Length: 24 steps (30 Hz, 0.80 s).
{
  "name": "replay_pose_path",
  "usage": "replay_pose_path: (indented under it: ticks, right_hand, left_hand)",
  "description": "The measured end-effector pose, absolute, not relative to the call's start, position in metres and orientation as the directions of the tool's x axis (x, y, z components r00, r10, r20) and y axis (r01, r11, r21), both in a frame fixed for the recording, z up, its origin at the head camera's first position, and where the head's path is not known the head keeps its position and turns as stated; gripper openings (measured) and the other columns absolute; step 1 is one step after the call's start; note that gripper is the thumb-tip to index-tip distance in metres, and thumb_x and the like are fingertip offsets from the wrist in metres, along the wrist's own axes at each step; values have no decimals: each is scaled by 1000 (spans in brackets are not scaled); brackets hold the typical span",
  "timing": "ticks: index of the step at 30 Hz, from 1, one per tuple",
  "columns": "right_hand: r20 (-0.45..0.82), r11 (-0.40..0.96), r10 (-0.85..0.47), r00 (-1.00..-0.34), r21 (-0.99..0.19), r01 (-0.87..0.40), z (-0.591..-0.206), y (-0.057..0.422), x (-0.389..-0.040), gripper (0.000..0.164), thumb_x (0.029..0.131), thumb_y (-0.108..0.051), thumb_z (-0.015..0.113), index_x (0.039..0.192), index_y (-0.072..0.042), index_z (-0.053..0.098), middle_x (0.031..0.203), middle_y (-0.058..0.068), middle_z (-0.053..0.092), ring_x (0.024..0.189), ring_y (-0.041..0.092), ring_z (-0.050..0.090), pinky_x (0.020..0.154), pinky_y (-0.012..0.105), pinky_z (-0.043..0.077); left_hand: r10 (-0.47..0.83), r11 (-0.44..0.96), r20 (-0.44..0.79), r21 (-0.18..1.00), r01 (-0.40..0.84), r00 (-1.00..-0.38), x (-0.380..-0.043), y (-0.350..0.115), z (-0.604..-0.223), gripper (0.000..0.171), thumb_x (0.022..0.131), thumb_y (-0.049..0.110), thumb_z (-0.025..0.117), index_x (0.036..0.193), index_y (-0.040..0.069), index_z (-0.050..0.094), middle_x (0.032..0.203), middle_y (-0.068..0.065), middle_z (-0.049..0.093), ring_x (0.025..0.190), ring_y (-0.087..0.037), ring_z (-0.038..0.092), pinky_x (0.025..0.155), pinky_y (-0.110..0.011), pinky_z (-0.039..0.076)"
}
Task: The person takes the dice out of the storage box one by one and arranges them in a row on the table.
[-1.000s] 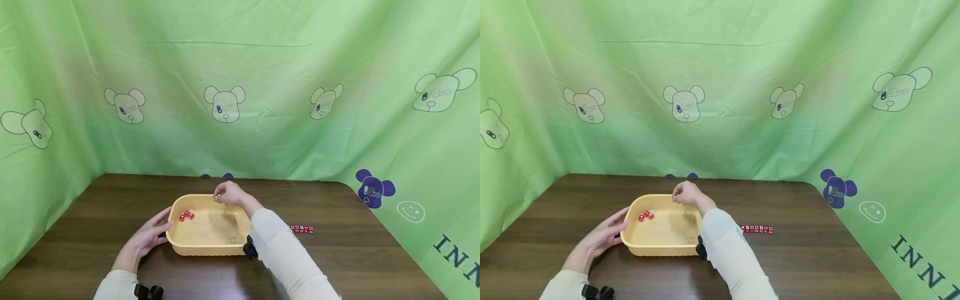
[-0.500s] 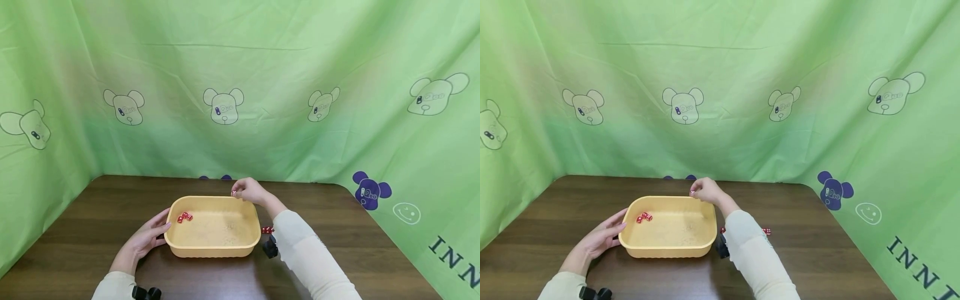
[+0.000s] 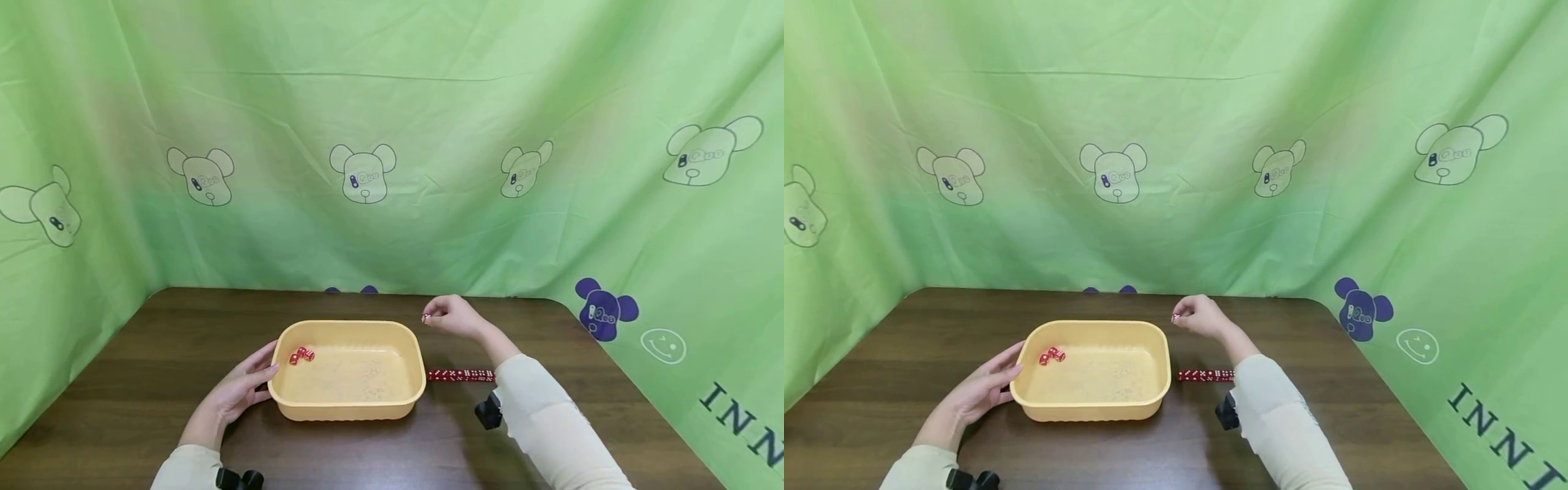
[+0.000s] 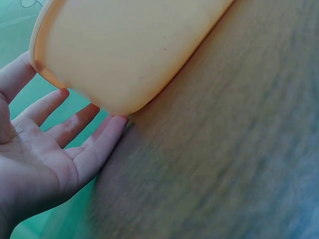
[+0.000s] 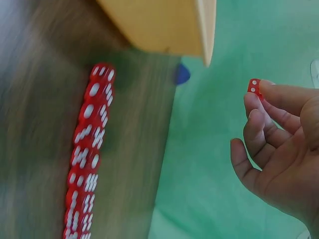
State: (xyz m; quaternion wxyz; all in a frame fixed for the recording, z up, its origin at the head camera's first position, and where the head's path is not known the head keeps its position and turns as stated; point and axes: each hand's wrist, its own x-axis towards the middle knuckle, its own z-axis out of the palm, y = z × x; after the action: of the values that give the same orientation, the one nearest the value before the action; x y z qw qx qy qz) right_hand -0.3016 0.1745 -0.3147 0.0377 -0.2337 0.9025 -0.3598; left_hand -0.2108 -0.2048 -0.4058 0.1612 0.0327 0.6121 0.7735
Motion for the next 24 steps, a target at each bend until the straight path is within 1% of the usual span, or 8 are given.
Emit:
replay_pose_path:
  ticks: [5,7,10,17,22,24]
  right_hand:
    - [100,629,-428,-898,-681,-375,-317,198,-297,7,76,-4,62,81,2,61,67,3,57,61,18,51,55,31,45]
    - [91,623,-416,-905,-696,-357,-317,207,-295,8,77,-3,61,82,4,60,67,2,57,60,19,51,55,34,46]
    - [86,624,-403,-911,-703,-342,-317,221,-293,9,78,-3,60,83,5,59,68,2,57,60,18,51,55,35,46]
    - [108,655,-376,-920,-671,-347,-321,251,-285,10,78,-4,61,84,4,60,71,4,59,64,17,51,55,28,41]
    - [109,664,-367,-924,-665,-342,-332,274,-277,10,77,-4,61,82,5,60,67,6,56,55,8,43,49,24,37]
    - [108,664,-368,-924,-664,-342,-336,282,-274,10,77,-4,61,82,5,60,67,9,56,53,7,41,47,23,36]
  left_hand:
    - [282,-198,-153,957,-214,-947,-211,-204,-406,61,88,10,48,139,9,14,137,-24,15,109,-26,41,81,-41,41]
    - [281,-196,-153,957,-213,-947,-211,-204,-406,61,88,11,49,139,9,14,137,-24,15,109,-26,42,81,-41,41]
    - [286,-195,-150,958,-211,-946,-212,-204,-406,62,88,11,49,139,9,14,137,-24,15,109,-26,42,81,-40,41]
    - [291,-197,-154,956,-217,-944,-212,-204,-406,62,88,10,48,139,8,13,137,-24,14,108,-26,42,81,-40,41]
    - [283,-203,-164,953,-226,-945,-213,-204,-407,61,88,8,48,139,9,14,137,-22,15,109,-27,41,81,-40,41]
    - [280,-204,-167,952,-228,-945,-212,-204,-407,61,88,8,48,139,9,14,137,-22,15,109,-26,41,81,-41,41]
